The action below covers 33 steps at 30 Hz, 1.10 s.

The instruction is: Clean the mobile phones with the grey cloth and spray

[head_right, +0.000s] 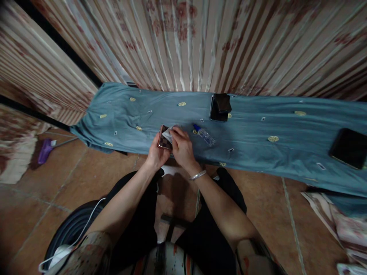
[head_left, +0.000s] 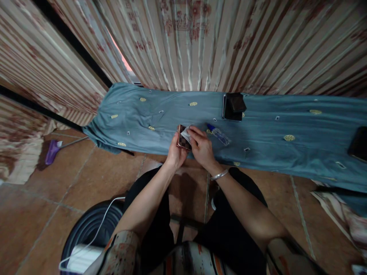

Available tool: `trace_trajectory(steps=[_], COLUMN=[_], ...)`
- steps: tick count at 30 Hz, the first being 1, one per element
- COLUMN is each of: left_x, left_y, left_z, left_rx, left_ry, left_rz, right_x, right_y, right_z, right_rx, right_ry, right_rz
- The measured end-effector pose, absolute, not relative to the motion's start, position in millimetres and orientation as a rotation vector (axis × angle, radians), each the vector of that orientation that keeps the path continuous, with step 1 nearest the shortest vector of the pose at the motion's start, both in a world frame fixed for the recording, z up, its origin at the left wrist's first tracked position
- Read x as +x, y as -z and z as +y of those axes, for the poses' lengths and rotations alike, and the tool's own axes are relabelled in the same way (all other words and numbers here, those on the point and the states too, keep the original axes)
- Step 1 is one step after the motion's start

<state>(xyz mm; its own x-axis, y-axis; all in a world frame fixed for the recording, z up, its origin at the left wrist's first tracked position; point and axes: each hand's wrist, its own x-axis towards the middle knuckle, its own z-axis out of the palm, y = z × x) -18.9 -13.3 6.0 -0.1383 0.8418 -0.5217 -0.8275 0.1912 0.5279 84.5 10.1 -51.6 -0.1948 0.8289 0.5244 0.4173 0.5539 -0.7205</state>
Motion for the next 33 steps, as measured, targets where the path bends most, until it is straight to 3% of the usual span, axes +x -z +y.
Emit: trace_trajectory(steps=[8,19,33], left_x=[-21.5,-9.2,-11.3], left_y=[-3.9,-1.2,-8.0], left_z=[-8.9,-18.6,-12.0], left_rx=[-0.043,0.083,0.159], left_ry=[-1.450,-1.405,-1.482], left_rz=[0.946,0.922,0.960], right_x=[78.8,92.1,98.3], right_y=[41.3,44.7,48.8], right_z=[-16.5,11.6,18.9], right_rx=[-0.880,-1.036,-1.247], right_ry=[-0.493,-0.413,-0.691], right_rz=[-1.942,-1.875,-1.661])
